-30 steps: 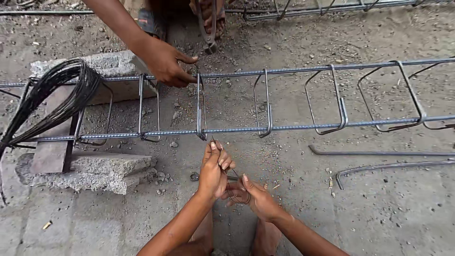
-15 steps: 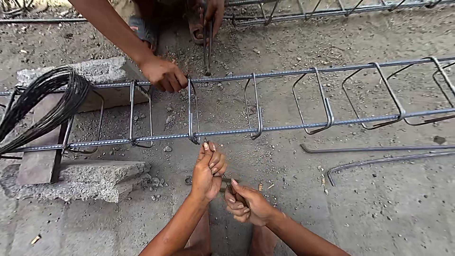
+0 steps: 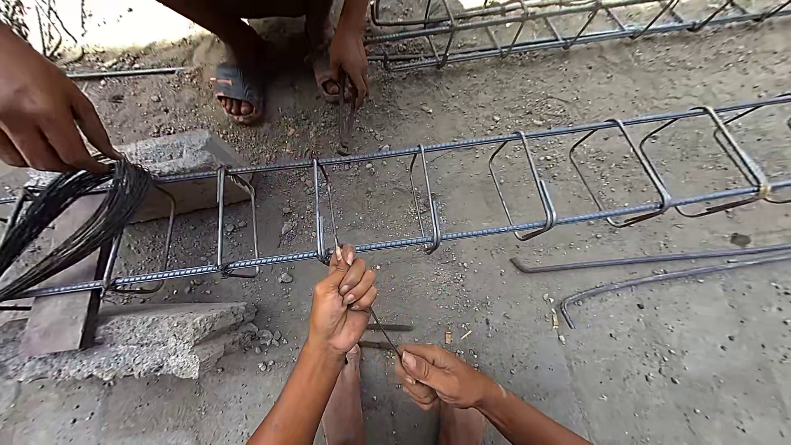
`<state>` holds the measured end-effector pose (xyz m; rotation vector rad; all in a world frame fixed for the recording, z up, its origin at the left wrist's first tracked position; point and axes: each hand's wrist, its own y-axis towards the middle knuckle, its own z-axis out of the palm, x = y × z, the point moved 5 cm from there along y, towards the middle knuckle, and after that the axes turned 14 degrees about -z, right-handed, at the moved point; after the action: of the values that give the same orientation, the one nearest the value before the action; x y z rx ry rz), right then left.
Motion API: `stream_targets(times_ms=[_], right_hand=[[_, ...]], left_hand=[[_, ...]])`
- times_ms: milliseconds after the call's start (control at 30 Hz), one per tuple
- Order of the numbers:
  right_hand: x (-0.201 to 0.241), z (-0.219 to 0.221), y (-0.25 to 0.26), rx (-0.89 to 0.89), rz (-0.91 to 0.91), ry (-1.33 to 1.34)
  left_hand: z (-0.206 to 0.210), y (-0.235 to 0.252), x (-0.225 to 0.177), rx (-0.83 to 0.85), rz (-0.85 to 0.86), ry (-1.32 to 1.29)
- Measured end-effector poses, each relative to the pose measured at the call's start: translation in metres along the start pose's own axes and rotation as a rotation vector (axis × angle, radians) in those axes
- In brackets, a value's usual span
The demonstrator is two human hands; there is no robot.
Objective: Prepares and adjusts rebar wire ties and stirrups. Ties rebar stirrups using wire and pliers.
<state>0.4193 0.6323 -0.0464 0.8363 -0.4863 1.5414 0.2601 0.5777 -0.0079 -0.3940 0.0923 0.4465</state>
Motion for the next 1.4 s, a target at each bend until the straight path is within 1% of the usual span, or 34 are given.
stream_targets(times_ms=[100,133,167,200,233,333,400,433,500,567,600,667,700,767,833,900,933,1000,1100,1167,1400], right_hand=[[0.013,-0.008,0.001,0.019,-0.039,-0.868],[0.012,-0.010,0.000,0.020,-0.062,-1.084],[0.009,-0.012,-0.002,0.003,-0.080,-1.203],[0.005,-0.015,-0.004,-0.022,-0.082,-1.239],[0.002,-0.017,-0.005,-0.048,-0.065,-1.190],[0.001,-0.021,-0.005,-0.158,-0.042,-0.759],[0.004,-0.024,-0.003,-0.313,-0.043,-0.556],[0.004,-0.029,-0.005,-0.383,-0.031,-0.504],[0.006,-0.042,-0.016,-0.422,-0.004,-0.558],[0.010,-0.059,-0.032,-0.422,0.072,-0.678],[0.009,-0.067,-0.041,-0.438,0.127,-0.728],[0.002,-0.082,-0.055,-0.507,0.212,-0.782],[-0.001,-0.087,-0.058,-0.545,0.239,-0.787],[-0.004,-0.092,-0.055,-0.600,0.266,-0.807],[-0.002,-0.095,-0.044,-0.631,0.255,-0.844],[-0.001,-0.098,-0.030,-0.657,0.220,-0.861],[0.000,-0.100,-0.023,-0.668,0.197,-0.857],[0.000,-0.105,-0.014,-0.692,0.128,-0.831],[0.000,-0.111,-0.002,-0.734,0.031,-0.785],[0.003,-0.113,0.005,-0.754,0.000,-0.779],[0.005,-0.122,0.018,-0.793,-0.104,-0.780]], left_hand=[[0.003,-0.001,0.001,-0.097,0.110,0.185],[0.003,-0.001,0.003,-0.121,0.147,0.242],[0.003,0.000,0.005,-0.134,0.176,0.291],[0.003,0.001,0.009,-0.138,0.194,0.333],[0.004,0.001,0.013,-0.131,0.201,0.373],[0.005,0.006,0.037,-0.075,0.143,0.459],[0.002,0.011,0.054,-0.053,0.085,0.542],[0.002,0.013,0.056,-0.059,0.079,0.646],[0.002,0.014,0.044,-0.108,0.087,1.013],[0.002,0.013,0.022,-0.182,0.157,1.474],[0.002,0.011,0.010,-0.240,0.221,1.628],[0.008,0.008,-0.009,-0.326,0.370,1.758],[0.013,0.009,-0.014,-0.338,0.426,1.799],[0.021,0.019,-0.016,-0.315,0.474,1.879],[0.023,0.037,-0.010,-0.302,0.413,1.964],[0.021,0.052,-0.002,-0.339,0.280,2.055],[0.021,0.057,0.002,-0.361,0.240,2.090],[0.020,0.066,0.009,-0.399,0.205,2.152],[0.018,0.076,0.014,-0.412,0.159,2.185],[0.018,0.080,0.017,-0.405,0.179,2.185],[0.016,0.085,0.027,-0.448,0.399,2.125]])
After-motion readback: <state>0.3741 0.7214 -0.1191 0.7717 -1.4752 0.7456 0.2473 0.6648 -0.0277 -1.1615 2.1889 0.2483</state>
